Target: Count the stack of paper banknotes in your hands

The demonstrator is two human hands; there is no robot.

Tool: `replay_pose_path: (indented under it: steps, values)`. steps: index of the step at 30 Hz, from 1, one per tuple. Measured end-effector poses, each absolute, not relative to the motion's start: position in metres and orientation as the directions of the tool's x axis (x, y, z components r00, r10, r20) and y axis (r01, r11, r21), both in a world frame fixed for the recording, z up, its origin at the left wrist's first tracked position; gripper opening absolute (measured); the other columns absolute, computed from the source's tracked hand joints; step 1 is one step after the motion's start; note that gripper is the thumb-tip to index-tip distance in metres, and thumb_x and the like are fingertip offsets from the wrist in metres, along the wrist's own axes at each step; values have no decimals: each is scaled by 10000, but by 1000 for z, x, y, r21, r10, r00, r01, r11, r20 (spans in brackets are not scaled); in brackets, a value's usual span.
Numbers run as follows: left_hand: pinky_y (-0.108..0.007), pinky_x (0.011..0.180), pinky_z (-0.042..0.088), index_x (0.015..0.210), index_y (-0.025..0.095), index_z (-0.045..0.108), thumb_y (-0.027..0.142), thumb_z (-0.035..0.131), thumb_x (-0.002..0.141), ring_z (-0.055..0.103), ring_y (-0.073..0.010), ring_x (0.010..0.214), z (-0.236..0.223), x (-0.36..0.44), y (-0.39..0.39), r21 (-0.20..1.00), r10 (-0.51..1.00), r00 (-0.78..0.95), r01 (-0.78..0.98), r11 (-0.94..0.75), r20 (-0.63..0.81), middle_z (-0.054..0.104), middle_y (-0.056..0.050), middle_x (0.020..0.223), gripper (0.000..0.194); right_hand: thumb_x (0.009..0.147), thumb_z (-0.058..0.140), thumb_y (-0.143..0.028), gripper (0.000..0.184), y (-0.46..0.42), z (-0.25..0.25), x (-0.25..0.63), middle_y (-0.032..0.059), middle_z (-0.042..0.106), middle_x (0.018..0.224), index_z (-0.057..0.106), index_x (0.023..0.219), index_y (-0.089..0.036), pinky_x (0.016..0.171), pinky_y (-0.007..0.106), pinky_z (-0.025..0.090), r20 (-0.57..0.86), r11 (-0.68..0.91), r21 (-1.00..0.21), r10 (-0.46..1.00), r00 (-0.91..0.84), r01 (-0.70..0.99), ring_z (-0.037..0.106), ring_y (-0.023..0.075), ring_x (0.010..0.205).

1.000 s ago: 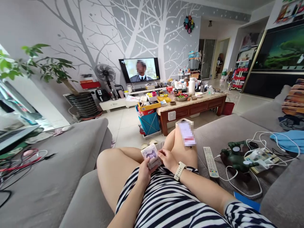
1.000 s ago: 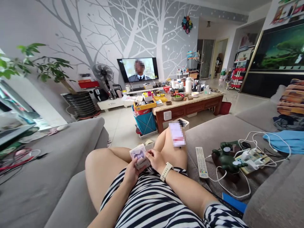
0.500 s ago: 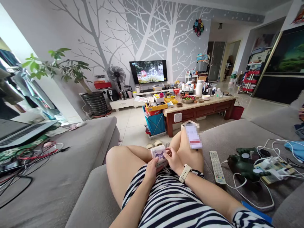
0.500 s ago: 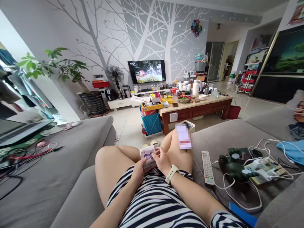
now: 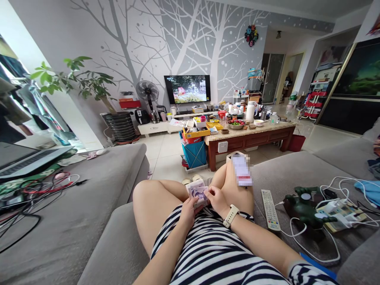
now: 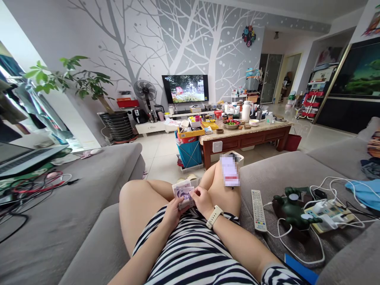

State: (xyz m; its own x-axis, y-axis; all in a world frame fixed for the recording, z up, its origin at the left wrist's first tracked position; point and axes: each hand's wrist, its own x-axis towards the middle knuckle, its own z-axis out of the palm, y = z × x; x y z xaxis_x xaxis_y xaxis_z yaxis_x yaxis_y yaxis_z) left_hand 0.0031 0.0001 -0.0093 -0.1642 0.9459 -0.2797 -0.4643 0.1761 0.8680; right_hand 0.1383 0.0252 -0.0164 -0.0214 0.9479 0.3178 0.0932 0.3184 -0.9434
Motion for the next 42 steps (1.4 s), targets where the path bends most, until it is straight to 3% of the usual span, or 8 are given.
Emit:
replay_pose_path:
  steps: [7,14,32,37,42]
  values:
    - [-344,647,591,923,130,684,255,589,848,693,-208,752,-7,3,2,816,931,-149,-540,205,-333,730,-104,874,174,820,578,-476,343,26,-18,139,-30,454,581,473,645,-200,573,254,346,329,332,-935,943,-42,122,416,135,578]
    - [-338,618,595,978,145,669,253,589,855,694,-201,720,-1,1,1,761,923,-161,-624,180,-350,733,-84,850,182,802,615,-471,333,23,-16,140,-33,462,586,487,659,-199,558,248,357,331,335,-942,937,-108,26,413,130,572]
    - [-300,622,583,987,120,700,275,545,873,704,-205,784,-2,5,-2,841,940,-148,-504,197,-309,741,-134,939,247,698,715,-436,286,26,-23,140,3,575,679,614,783,-181,544,246,388,243,216,-939,967,-72,-267,489,137,613]
    - [-290,633,572,1027,125,702,271,533,874,701,-214,839,-2,6,-3,857,948,-123,-474,202,-292,737,-134,982,271,669,721,-508,364,27,-25,140,-25,531,591,606,790,-185,464,238,314,156,116,-957,979,-134,-264,385,100,484]
    - [-306,660,576,1041,122,700,272,537,874,694,-222,862,-4,5,-3,866,949,-136,-462,192,-283,731,-136,989,277,677,727,-519,381,25,-21,140,-5,578,644,620,814,-179,490,238,334,169,104,-953,962,-213,-284,436,108,525]
